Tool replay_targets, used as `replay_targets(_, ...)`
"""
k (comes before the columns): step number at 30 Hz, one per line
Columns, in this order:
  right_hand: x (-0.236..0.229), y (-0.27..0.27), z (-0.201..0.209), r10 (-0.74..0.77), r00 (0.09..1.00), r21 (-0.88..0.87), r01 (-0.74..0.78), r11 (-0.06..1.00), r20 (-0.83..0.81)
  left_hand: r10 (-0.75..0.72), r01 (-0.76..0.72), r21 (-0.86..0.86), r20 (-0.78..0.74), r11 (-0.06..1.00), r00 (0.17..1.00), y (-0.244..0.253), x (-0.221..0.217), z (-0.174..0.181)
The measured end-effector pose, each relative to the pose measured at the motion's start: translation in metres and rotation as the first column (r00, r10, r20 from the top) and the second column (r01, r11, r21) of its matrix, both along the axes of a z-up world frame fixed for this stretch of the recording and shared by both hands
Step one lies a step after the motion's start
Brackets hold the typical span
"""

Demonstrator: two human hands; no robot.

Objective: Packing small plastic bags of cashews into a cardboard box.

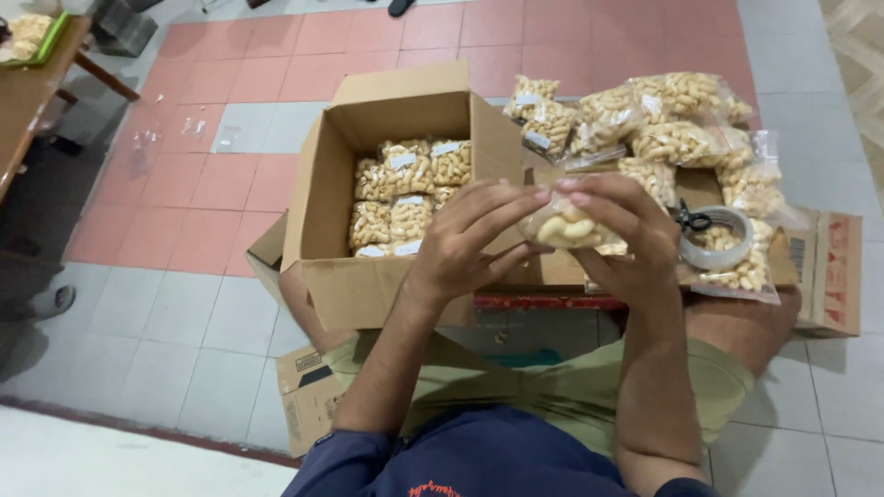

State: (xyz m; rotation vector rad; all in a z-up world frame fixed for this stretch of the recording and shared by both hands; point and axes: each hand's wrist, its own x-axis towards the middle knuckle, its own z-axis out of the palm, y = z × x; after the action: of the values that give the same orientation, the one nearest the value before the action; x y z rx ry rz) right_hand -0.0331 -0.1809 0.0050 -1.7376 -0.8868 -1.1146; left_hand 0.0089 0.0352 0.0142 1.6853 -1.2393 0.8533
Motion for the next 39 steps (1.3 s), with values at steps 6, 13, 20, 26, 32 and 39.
replay_targets(6, 0.001, 0.001, 0.001, -0.115, 0.993, 0.005, 0.115, 0.993, 0.015, 0.118, -0.115, 0.044, -0.081, 0.992, 0.99, -0.011, -0.004, -0.01)
replay_targets(13, 0.006, 0.017, -0.003, -0.131, 0.99, 0.0, 0.131, 0.991, -0.056, 0.213, -0.197, 0.117, -0.149, 0.974, 0.966, 0.005, -0.004, -0.014)
replay_targets(20, 0.015, 0.021, -0.016, -0.088, 0.952, -0.045, 0.078, 0.996, -0.295, 0.446, -0.42, 0.162, -0.191, 0.893, 0.874, 0.086, 0.033, 0.009)
replay_targets(26, 0.008, 0.016, -0.003, -0.122, 0.903, -0.084, 0.095, 0.992, -0.411, 0.632, -0.627, 0.183, -0.449, 0.757, 0.632, 0.159, 0.073, 0.035)
replay_targets(32, 0.007, 0.009, -0.003, -0.13, 0.896, -0.096, 0.099, 0.991, -0.425, 0.911, -0.648, 0.674, -0.094, 0.355, 0.401, 0.177, 0.123, 0.004)
replay_targets(39, 0.008, 0.01, -0.003, -0.138, 0.881, -0.088, 0.11, 0.99, -0.453, 0.875, -0.563, 0.819, 0.348, -0.109, 0.337, 0.173, 0.192, -0.059)
